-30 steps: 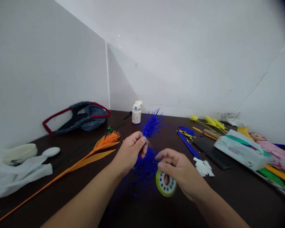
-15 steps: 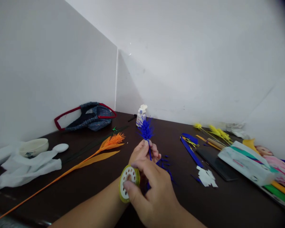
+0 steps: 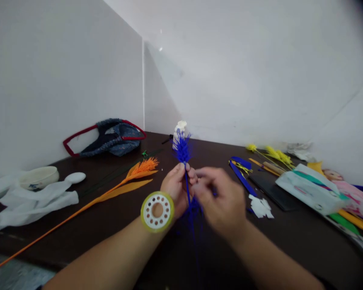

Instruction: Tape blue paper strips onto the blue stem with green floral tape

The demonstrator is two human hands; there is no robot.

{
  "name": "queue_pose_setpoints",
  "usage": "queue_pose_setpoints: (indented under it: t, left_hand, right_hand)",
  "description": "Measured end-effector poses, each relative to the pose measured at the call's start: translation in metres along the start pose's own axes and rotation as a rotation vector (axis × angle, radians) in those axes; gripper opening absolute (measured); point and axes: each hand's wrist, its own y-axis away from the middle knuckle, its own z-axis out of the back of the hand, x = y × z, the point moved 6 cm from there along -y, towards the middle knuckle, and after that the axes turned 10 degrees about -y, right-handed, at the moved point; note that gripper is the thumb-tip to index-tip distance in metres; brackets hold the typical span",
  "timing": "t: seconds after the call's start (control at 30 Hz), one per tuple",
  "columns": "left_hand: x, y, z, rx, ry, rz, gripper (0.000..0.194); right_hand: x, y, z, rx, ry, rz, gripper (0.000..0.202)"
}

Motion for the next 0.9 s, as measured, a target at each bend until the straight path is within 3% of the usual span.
queue_pose_setpoints:
  t: [0.03, 0.07, 0.1, 0.17, 0.23, 0.33, 0.43, 0.57, 0.77, 0.9]
  left_hand:
    - [-0.002, 0.001, -0.003, 0.029, 0.121, 0.005, 0.016]
    - [-0.003, 0.001, -0.005, 0.043, 0.193, 0.002, 0.016]
    - [-0.004, 0.001, -0.006, 0.058, 0.235, 0.007, 0.019]
    - [-0.004, -0.001, -0.007, 0.083, 0.293, 0.028, 0.021]
    - [-0.004, -0.002, -0.006, 0.091, 0.317, 0.037, 0.024]
    - [-0.003, -0.003, -0.006, 0.107, 0.316, 0.040, 0.027]
    - [-0.001, -0.002, -0.007, 0.131, 0.321, 0.038, 0.027]
    - [0.001, 0.000, -0.010, 0.146, 0.320, 0.046, 0.027]
    - [0.001, 0.002, -0.012, 0.150, 0.318, 0.046, 0.027]
    - [0.001, 0.002, -0.011, 0.163, 0.315, 0.040, 0.027]
  right_hand:
    - [-0.018, -0.003, 0.017, -0.118, 0.011, -0.068, 0.013]
    - [-0.036, -0.004, 0.030, -0.152, 0.029, -0.108, 0.011]
    - [-0.055, -0.004, 0.036, -0.100, 0.037, -0.148, 0.010]
    - [-0.092, 0.005, 0.033, 0.192, -0.025, -0.265, 0.009]
    - [-0.112, 0.022, 0.022, 0.499, -0.105, -0.322, 0.011]
    - [-0.115, 0.042, 0.009, 0.722, -0.124, -0.234, 0.019]
    - [-0.108, 0.047, 0.000, 0.735, -0.081, -0.092, 0.027]
    - [-0.110, 0.051, -0.012, 0.790, 0.020, -0.030, 0.030]
    - [-0.108, 0.056, -0.022, 0.919, 0.244, 0.046, 0.015]
    - [-0.105, 0.056, -0.022, 0.935, 0.341, 0.073, 0.009]
